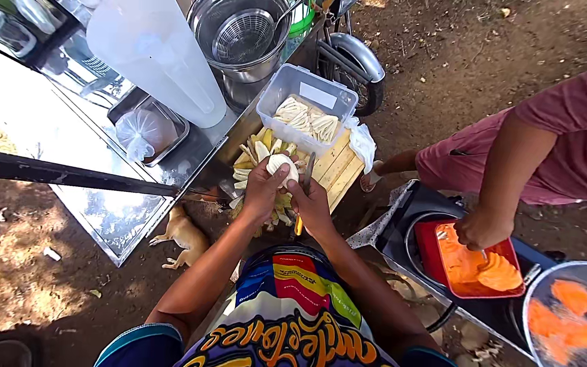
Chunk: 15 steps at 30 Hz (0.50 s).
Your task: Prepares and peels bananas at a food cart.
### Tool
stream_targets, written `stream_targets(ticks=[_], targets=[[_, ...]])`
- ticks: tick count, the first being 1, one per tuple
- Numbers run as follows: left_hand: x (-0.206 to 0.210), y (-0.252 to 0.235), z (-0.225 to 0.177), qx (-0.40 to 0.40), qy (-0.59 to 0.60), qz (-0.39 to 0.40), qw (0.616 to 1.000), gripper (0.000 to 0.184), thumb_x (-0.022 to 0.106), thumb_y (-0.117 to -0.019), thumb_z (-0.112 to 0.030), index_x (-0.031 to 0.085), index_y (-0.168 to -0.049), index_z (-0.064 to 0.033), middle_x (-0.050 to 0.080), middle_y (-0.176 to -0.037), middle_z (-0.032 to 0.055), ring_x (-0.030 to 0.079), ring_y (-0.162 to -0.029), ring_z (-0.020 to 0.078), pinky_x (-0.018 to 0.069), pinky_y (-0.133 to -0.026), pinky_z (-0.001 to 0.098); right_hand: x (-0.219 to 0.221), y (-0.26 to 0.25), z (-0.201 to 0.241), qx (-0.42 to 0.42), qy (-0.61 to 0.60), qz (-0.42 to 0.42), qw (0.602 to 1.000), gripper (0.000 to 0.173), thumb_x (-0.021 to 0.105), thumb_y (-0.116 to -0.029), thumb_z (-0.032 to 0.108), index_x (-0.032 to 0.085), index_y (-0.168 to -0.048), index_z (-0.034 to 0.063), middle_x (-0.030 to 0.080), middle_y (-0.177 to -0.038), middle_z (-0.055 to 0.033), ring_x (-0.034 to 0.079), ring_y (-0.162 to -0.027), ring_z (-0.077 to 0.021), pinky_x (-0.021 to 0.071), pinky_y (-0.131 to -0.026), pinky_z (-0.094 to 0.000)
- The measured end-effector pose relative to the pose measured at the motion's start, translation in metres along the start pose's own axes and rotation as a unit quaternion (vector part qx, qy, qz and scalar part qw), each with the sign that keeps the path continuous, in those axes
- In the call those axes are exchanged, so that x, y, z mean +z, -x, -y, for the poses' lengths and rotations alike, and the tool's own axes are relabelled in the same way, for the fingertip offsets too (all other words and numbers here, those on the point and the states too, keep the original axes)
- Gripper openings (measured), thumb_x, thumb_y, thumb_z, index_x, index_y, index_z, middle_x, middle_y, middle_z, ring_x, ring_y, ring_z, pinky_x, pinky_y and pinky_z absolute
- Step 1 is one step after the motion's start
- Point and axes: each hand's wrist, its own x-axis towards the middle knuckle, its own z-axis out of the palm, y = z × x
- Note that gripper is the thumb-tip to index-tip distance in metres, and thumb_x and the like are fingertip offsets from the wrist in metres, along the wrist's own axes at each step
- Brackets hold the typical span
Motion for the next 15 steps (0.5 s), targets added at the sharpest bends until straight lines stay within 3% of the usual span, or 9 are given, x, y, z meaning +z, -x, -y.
stream_targets(ticks=[5,9,12,15], targets=[[-0.0014,-0.0024,-0.0068,-0.004,0.000,-0.017,1.000,0.029,0.064,-0.1016,-0.011,0.066,-0.130,-0.0083,0.072,-0.122,0.0142,0.072,-0.082,0.0150,0.0575,-0.057,0.0243,0.0037,0.0009,-0.0004,-0.016,0.017,0.000,1.000,0.017,0.059,-0.1053,0.018,0.063,-0.110,0.0028,0.071,-0.086,-0.0073,0.049,-0.050,-0.0067,0.0424,-0.048,-0.0206],[0.0022,-0.0041,-0.0078,-0.024,0.031,-0.038,0.998,0.027,0.068,-0.0989,-0.010,0.068,-0.126,-0.0078,0.072,-0.118,0.0151,0.071,-0.079,0.0146,0.0581,-0.057,0.0248,0.0043,0.0003,-0.0027,-0.025,0.040,-0.005,0.999,0.017,0.059,-0.1053,0.019,0.063,-0.107,0.0027,0.070,-0.082,-0.0058,0.048,-0.050,-0.0062,0.0419,-0.048,-0.0216],[0.0056,-0.0051,-0.0074,-0.030,0.049,-0.055,0.997,0.025,0.071,-0.0965,-0.010,0.070,-0.121,-0.0078,0.073,-0.109,0.0149,0.068,-0.070,0.0132,0.0559,-0.052,0.0244,0.0046,0.0003,-0.0023,-0.029,0.050,-0.008,0.998,0.017,0.058,-0.1056,0.019,0.063,-0.106,0.0026,0.069,-0.081,-0.0055,0.048,-0.050,-0.0071,0.0418,-0.048,-0.0224],[0.0069,-0.0063,-0.0061,-0.041,0.042,-0.071,0.996,0.026,0.074,-0.0948,-0.013,0.070,-0.120,-0.0096,0.072,-0.102,0.0121,0.068,-0.068,0.0136,0.0578,-0.054,0.0271,0.0045,-0.0005,-0.0020,-0.030,0.063,-0.017,0.997,0.019,0.059,-0.1058,0.021,0.062,-0.103,0.0027,0.068,-0.078,-0.0054,0.048,-0.049,-0.0080,0.0415,-0.047,-0.0233]])
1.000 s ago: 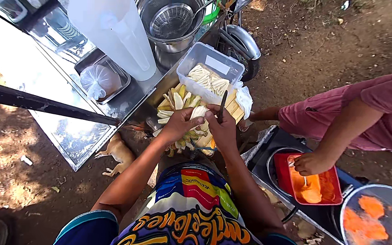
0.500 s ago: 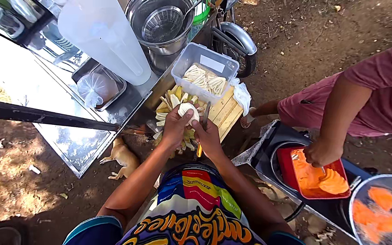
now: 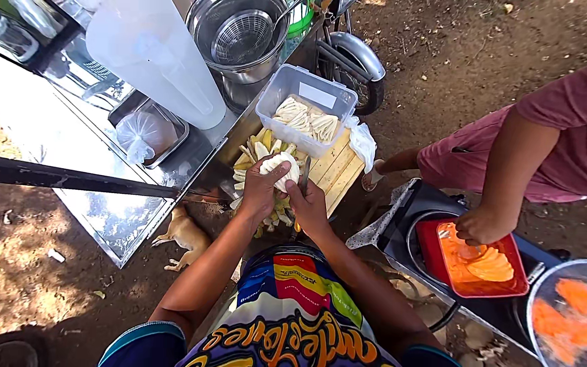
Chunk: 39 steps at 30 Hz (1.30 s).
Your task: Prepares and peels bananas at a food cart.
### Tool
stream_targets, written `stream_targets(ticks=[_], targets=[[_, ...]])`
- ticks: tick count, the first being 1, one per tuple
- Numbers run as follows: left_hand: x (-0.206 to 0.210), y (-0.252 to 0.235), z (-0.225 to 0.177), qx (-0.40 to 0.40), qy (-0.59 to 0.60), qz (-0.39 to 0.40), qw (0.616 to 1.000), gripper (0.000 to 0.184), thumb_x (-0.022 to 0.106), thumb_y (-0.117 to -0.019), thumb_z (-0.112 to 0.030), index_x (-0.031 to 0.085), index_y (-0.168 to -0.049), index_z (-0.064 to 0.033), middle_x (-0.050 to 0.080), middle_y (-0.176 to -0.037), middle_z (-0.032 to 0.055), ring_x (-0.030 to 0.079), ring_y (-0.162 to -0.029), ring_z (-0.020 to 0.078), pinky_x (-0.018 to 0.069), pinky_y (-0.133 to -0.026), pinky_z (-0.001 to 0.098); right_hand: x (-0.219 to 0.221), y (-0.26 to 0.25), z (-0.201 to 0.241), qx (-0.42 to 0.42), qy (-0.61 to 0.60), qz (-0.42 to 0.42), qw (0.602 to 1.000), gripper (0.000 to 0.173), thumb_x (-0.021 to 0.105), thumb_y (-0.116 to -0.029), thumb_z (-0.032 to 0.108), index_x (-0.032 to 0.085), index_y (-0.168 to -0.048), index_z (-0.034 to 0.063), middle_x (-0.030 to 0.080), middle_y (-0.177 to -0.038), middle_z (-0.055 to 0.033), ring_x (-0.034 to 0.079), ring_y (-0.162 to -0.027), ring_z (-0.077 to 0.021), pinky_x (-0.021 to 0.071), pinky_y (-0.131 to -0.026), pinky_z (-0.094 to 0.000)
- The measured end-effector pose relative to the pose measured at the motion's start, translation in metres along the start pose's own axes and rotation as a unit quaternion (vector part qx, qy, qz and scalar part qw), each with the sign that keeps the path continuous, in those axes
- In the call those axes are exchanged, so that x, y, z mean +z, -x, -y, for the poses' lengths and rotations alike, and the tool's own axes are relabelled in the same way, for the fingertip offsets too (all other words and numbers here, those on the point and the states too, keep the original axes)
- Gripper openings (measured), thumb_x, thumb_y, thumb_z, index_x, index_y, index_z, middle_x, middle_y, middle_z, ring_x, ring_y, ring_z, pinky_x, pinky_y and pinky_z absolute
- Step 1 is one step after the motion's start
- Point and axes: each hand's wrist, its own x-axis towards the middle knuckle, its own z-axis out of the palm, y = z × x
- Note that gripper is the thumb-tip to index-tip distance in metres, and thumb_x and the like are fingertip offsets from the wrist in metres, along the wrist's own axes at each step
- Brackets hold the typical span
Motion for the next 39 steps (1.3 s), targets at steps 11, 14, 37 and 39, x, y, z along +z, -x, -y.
stream_targets(ticks=[11,14,37,39], targets=[[-0.012,-0.003,0.001,-0.032,0.107,0.138,0.984,0.041,0.040,-0.1122,-0.030,0.051,-0.149,-0.0170,0.063,-0.135,0.0110,0.070,-0.102,0.0172,0.0610,-0.081,0.0317,0.001,-0.004,0.004,0.014,-0.074,-0.035,0.997,0.021,0.056,-0.1071,0.022,0.062,-0.103,0.0031,0.066,-0.078,-0.0070,0.044,-0.047,-0.0065,0.0387,-0.045,-0.0211],[-0.009,-0.002,0.000,-0.015,0.108,0.138,0.984,0.042,0.041,-0.1119,-0.033,0.050,-0.151,-0.0195,0.063,-0.136,0.0100,0.070,-0.102,0.0169,0.0618,-0.080,0.0315,0.002,-0.003,0.004,0.009,-0.088,-0.039,0.995,0.019,0.057,-0.1067,0.021,0.062,-0.102,0.0034,0.067,-0.079,-0.0074,0.045,-0.048,-0.0065,0.0392,-0.045,-0.0206],[0.036,-0.138,-0.065,-0.035,-0.449,0.184,0.874,0.040,0.063,-0.1014,-0.012,0.049,-0.137,-0.0015,0.067,-0.118,0.0144,0.070,-0.090,0.0203,0.0608,-0.073,0.0359,-0.060,-0.004,-0.027,0.074,0.001,-0.139,0.987,0.019,0.063,-0.1037,0.020,0.065,-0.102,0.0012,0.063,-0.069,-0.0046,0.048,-0.049,-0.0088,0.0399,-0.047,-0.0242],[0.056,-0.178,-0.068,-0.029,-0.541,0.223,0.811,0.034,0.066,-0.0996,-0.013,0.059,-0.130,-0.0010,0.067,-0.118,0.0165,0.068,-0.090,0.0217,0.0585,-0.076,0.0396,-0.069,0.002,-0.028,0.077,0.001,-0.156,0.985,0.016,0.062,-0.1034,0.016,0.066,-0.103,0.0001,0.063,-0.068,-0.0044,0.048,-0.048,-0.0082,0.0401,-0.046,-0.0234]])
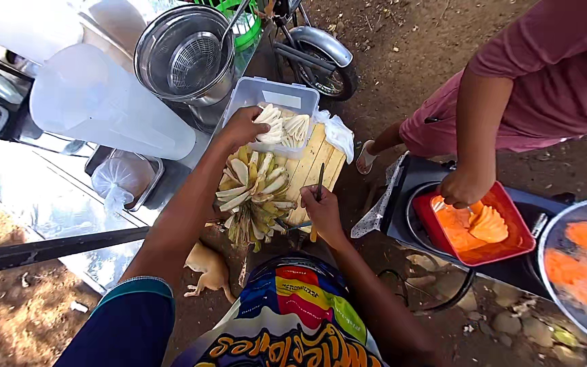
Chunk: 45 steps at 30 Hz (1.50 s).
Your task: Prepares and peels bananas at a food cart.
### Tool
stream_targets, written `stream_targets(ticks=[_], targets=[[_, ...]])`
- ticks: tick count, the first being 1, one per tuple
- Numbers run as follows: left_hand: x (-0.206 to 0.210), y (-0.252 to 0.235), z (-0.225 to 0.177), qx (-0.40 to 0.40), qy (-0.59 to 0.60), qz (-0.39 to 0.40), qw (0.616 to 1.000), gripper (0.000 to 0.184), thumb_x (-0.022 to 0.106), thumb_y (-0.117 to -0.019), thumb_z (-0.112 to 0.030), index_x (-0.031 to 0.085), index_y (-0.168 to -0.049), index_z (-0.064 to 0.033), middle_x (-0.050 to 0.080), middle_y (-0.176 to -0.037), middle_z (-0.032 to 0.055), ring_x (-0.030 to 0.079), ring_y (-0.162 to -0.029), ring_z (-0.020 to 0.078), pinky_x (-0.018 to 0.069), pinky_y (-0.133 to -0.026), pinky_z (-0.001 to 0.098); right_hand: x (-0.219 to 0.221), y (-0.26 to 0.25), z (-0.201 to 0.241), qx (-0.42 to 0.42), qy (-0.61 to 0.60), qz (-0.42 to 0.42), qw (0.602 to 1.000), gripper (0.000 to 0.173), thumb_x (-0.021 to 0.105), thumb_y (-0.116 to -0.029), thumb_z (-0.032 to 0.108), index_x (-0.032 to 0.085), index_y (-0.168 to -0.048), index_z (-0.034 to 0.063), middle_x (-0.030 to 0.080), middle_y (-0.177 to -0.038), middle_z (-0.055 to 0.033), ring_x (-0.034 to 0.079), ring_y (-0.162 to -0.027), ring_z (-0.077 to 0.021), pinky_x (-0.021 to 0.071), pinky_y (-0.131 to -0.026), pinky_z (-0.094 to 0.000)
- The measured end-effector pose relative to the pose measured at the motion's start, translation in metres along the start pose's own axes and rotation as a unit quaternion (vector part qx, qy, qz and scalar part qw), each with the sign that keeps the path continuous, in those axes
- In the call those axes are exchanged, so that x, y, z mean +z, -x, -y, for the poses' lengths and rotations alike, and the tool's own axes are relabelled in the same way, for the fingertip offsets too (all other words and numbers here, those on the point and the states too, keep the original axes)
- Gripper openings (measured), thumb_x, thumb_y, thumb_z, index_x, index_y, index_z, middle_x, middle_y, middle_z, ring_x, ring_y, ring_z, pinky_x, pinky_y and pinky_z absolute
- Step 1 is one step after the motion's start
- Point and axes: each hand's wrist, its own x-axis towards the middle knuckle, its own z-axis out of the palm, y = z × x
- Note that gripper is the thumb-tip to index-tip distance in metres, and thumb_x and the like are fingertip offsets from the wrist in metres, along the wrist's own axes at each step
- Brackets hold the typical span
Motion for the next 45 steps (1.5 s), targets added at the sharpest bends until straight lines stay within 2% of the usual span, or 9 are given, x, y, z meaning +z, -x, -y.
stream_targets(ticks=[5,10,18,23,26,29,35,39,45], targets=[[0.004,-0.086,0.002,-0.012,-0.129,0.094,0.987,0.041,0.071,-0.0956,-0.008,0.061,-0.134,-0.0016,0.068,-0.120,0.0213,0.069,-0.098,0.0295,0.0568,-0.088,0.0495,-0.019,0.010,-0.003,0.004,0.031,-0.032,0.999,0.015,0.064,-0.1021,0.016,0.067,-0.100,0.0010,0.063,-0.067,-0.0030,0.049,-0.050,-0.0082,0.0395,-0.048,-0.0239],[0.016,-0.111,0.021,-0.004,-0.236,-0.094,0.967,0.044,0.057,-0.1001,-0.013,0.056,-0.142,-0.0002,0.060,-0.138,0.0260,0.057,-0.130,0.0437,0.0429,-0.109,0.0654,-0.025,0.017,-0.008,0.003,0.056,-0.048,0.997,0.015,0.064,-0.1021,0.017,0.068,-0.098,0.0021,0.063,-0.066,-0.0019,0.052,-0.052,-0.0081,0.0428,-0.051,-0.0240],[0.021,0.043,0.052,0.115,0.048,-0.266,0.956,0.034,0.056,-0.1045,-0.016,0.059,-0.135,-0.0019,0.070,-0.116,0.0116,0.071,-0.095,0.0183,0.0608,-0.085,0.0383,-0.012,0.010,-0.005,0.013,0.058,-0.018,0.998,0.016,0.064,-0.1027,0.018,0.069,-0.104,0.0035,0.062,-0.069,-0.0028,0.049,-0.052,-0.0088,0.0404,-0.049,-0.0247],[0.056,0.151,0.144,0.017,0.090,-0.401,0.911,0.029,0.058,-0.1050,-0.023,0.058,-0.125,-0.0027,0.066,-0.093,0.0083,0.064,-0.073,0.0158,0.0569,-0.068,0.0373,-0.004,0.003,-0.008,0.004,0.071,0.021,0.997,0.017,0.063,-0.1038,0.020,0.069,-0.107,0.0044,0.062,-0.070,-0.0031,0.049,-0.052,-0.0100,0.0417,-0.049,-0.0259],[0.073,0.184,0.205,-0.140,0.049,-0.344,0.927,0.028,0.060,-0.1038,-0.025,0.062,-0.120,-0.0016,0.070,-0.095,0.0147,0.069,-0.078,0.0268,0.0596,-0.074,0.0523,0.000,0.001,-0.011,0.017,0.099,0.041,0.994,0.018,0.062,-0.1044,0.021,0.069,-0.110,0.0047,0.064,-0.073,-0.0044,0.050,-0.052,-0.0112,0.0430,-0.049,-0.0267],[0.089,0.189,0.250,-0.221,0.067,-0.235,0.944,0.031,0.061,-0.1030,-0.023,0.066,-0.127,-0.0038,0.072,-0.113,0.0170,0.070,-0.102,0.0308,0.0548,-0.093,0.0567,0.004,0.004,-0.013,0.026,0.111,0.060,0.992,0.018,0.061,-0.1050,0.021,0.068,-0.111,0.0054,0.063,-0.073,-0.0044,0.048,-0.050,-0.0107,0.0421,-0.047,-0.0262],[0.106,0.153,0.241,-0.193,0.283,-0.184,0.921,0.040,0.070,-0.0995,-0.023,0.061,-0.132,-0.0026,0.067,-0.125,0.0147,0.066,-0.110,0.0225,0.0542,-0.097,0.0447,0.007,0.011,-0.016,0.032,0.115,0.069,0.990,0.017,0.060,-0.1058,0.020,0.067,-0.112,0.0056,0.062,-0.074,-0.0043,0.045,-0.049,-0.0098,0.0393,-0.046,-0.0239],[0.106,0.138,0.235,-0.179,0.247,-0.163,0.938,0.048,0.078,-0.0932,-0.023,0.061,-0.133,-0.0014,0.066,-0.131,0.0147,0.063,-0.121,0.0213,0.0503,-0.107,0.0433,-0.004,0.013,-0.023,0.034,0.162,0.062,0.984,0.018,0.060,-0.1056,0.021,0.068,-0.112,0.0061,0.064,-0.076,-0.0029,0.048,-0.051,-0.0103,0.0412,-0.048,-0.0261],[0.107,0.130,0.215,-0.208,0.218,-0.100,0.948,0.045,0.073,-0.0964,-0.039,0.068,-0.123,-0.0026,0.070,-0.116,0.0151,0.066,-0.106,0.0243,0.0536,-0.095,0.0481,-0.024,0.015,-0.043,0.059,0.190,0.045,0.979,0.022,0.060,-0.1050,0.024,0.067,-0.113,0.0047,0.064,-0.077,-0.0040,0.051,-0.055,-0.0119,0.0439,-0.052,-0.0295]])
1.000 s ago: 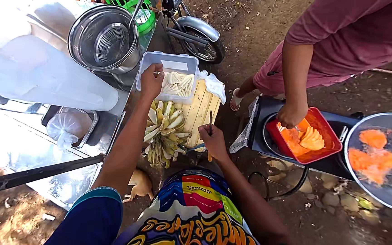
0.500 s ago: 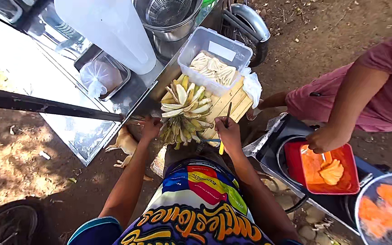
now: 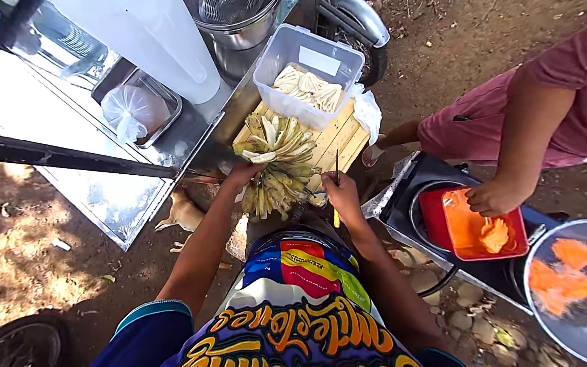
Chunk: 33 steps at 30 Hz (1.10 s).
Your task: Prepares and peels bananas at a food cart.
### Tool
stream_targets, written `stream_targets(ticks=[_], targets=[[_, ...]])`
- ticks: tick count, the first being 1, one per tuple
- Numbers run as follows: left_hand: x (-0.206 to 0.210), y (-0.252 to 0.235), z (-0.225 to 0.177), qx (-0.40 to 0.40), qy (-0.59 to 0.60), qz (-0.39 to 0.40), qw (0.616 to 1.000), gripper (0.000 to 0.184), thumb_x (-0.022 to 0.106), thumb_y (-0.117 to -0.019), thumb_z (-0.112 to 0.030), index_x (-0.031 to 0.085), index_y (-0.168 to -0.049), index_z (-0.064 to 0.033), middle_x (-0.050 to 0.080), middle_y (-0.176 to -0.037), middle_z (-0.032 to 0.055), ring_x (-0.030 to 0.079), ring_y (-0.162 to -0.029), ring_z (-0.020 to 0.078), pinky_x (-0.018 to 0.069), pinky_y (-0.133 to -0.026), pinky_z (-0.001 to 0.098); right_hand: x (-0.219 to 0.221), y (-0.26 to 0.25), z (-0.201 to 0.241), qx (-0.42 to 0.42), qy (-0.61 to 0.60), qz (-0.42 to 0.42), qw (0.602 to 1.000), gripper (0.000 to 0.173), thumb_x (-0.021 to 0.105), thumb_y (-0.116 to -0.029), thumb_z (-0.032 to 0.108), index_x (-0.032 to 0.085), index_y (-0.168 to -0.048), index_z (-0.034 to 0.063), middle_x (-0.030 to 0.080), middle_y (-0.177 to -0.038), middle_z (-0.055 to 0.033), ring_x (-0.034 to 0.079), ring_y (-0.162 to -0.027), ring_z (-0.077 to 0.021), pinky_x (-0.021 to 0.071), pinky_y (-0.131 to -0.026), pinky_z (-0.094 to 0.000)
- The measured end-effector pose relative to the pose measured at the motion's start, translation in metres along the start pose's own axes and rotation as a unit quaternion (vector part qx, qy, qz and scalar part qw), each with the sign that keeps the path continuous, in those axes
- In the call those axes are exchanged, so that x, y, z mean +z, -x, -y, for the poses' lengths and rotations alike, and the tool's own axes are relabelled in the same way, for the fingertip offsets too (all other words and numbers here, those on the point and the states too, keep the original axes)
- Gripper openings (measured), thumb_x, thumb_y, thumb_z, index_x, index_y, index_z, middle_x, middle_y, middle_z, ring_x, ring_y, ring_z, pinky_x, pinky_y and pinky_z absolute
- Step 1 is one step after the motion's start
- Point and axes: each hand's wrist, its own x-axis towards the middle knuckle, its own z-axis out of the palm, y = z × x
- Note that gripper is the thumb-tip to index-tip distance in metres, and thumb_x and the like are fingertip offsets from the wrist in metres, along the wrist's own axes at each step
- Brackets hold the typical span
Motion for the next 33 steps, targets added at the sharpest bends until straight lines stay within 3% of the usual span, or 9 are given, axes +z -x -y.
stream_targets(ticks=[6,12,18,21,23,25,27,31,33], targets=[[0.012,0.001,-0.024,0.033,-0.008,-0.006,0.999,0.038,0.075,-0.0951,-0.032,0.068,-0.117,-0.0019,0.069,-0.109,0.0149,0.065,-0.098,0.0223,0.0539,-0.089,0.0466,0.000,0.001,-0.011,0.018,-0.008,-0.007,1.000,0.021,0.060,-0.1049,0.025,0.067,-0.110,0.0050,0.065,-0.077,-0.0039,0.050,-0.054,-0.0117,0.0420,-0.051,-0.0284],[0.020,-0.003,-0.026,0.090,-0.025,-0.017,0.996,0.043,0.084,-0.0859,-0.015,0.066,-0.122,-0.0001,0.070,-0.119,0.0154,0.066,-0.113,0.0232,0.0529,-0.102,0.0462,0.006,-0.002,-0.013,0.020,0.002,-0.005,1.000,0.021,0.060,-0.1048,0.024,0.067,-0.110,0.0044,0.064,-0.076,-0.0042,0.049,-0.053,-0.0113,0.0418,-0.049,-0.0279],[0.024,0.010,-0.028,0.154,-0.041,-0.062,0.985,0.032,0.075,-0.0866,-0.005,0.067,-0.118,-0.0015,0.072,-0.107,0.0142,0.069,-0.101,0.0240,0.0569,-0.092,0.0489,0.002,0.001,-0.007,0.010,-0.010,-0.002,1.000,0.024,0.058,-0.1063,0.027,0.066,-0.114,0.0054,0.065,-0.079,-0.0049,0.050,-0.054,-0.0117,0.0427,-0.049,-0.0279],[0.022,0.039,-0.037,0.196,-0.156,-0.102,0.963,0.037,0.075,-0.0939,-0.022,0.064,-0.125,-0.0032,0.068,-0.090,0.0141,0.066,-0.083,0.0297,0.0549,-0.080,0.0571,-0.006,0.000,-0.008,0.006,-0.007,-0.020,1.000,0.024,0.058,-0.1061,0.027,0.067,-0.112,0.0053,0.064,-0.077,-0.0044,0.049,-0.052,-0.0116,0.0429,-0.049,-0.0285],[0.020,0.061,-0.040,0.226,-0.224,-0.147,0.936,0.038,0.074,-0.0964,-0.030,0.065,-0.125,-0.0062,0.070,-0.092,0.0136,0.067,-0.083,0.0312,0.0550,-0.079,0.0585,-0.009,-0.002,-0.011,0.007,-0.007,-0.030,0.999,0.024,0.059,-0.1058,0.027,0.068,-0.112,0.0059,0.063,-0.076,-0.0046,0.049,-0.051,-0.0117,0.0430,-0.048,-0.0288],[0.016,0.075,-0.040,0.305,-0.267,-0.189,0.894,0.034,0.073,-0.0963,-0.027,0.069,-0.123,-0.0053,0.072,-0.107,0.0140,0.069,-0.100,0.0320,0.0552,-0.089,0.0556,-0.009,-0.004,-0.012,0.011,-0.012,-0.034,0.999,0.023,0.059,-0.1058,0.026,0.067,-0.112,0.0056,0.063,-0.077,-0.0049,0.048,-0.050,-0.0112,0.0425,-0.047,-0.0279],[0.011,0.080,-0.036,0.410,-0.292,-0.232,0.832,0.025,0.072,-0.0958,-0.021,0.073,-0.117,-0.0066,0.072,-0.113,0.0129,0.066,-0.106,0.0335,0.0542,-0.091,0.0504,-0.008,-0.005,-0.012,0.004,-0.025,-0.033,0.999,0.022,0.060,-0.1055,0.023,0.068,-0.113,0.0044,0.065,-0.078,-0.0050,0.050,-0.051,-0.0104,0.0435,-0.048,-0.0264],[0.006,0.079,-0.028,0.555,-0.288,-0.311,0.715,0.020,0.065,-0.0897,-0.004,0.077,-0.103,-0.0109,0.074,-0.111,0.0099,0.064,-0.104,0.0320,0.0498,-0.092,0.0469,-0.004,-0.007,-0.010,-0.020,-0.034,-0.024,0.999,0.018,0.061,-0.1037,0.019,0.068,-0.109,0.0030,0.064,-0.077,-0.0047,0.054,-0.057,-0.0114,0.0463,-0.052,-0.0286],[0.003,0.080,-0.027,0.595,-0.288,-0.330,0.674,0.023,0.065,-0.0928,-0.005,0.078,-0.109,-0.0158,0.074,-0.116,0.0064,0.062,-0.108,0.0293,0.0458,-0.097,0.0460,-0.002,-0.010,-0.007,-0.016,-0.045,-0.018,0.999,0.018,0.062,-0.1035,0.019,0.068,-0.108,0.0030,0.063,-0.075,-0.0049,0.051,-0.054,-0.0110,0.0443,-0.049,-0.0275]])
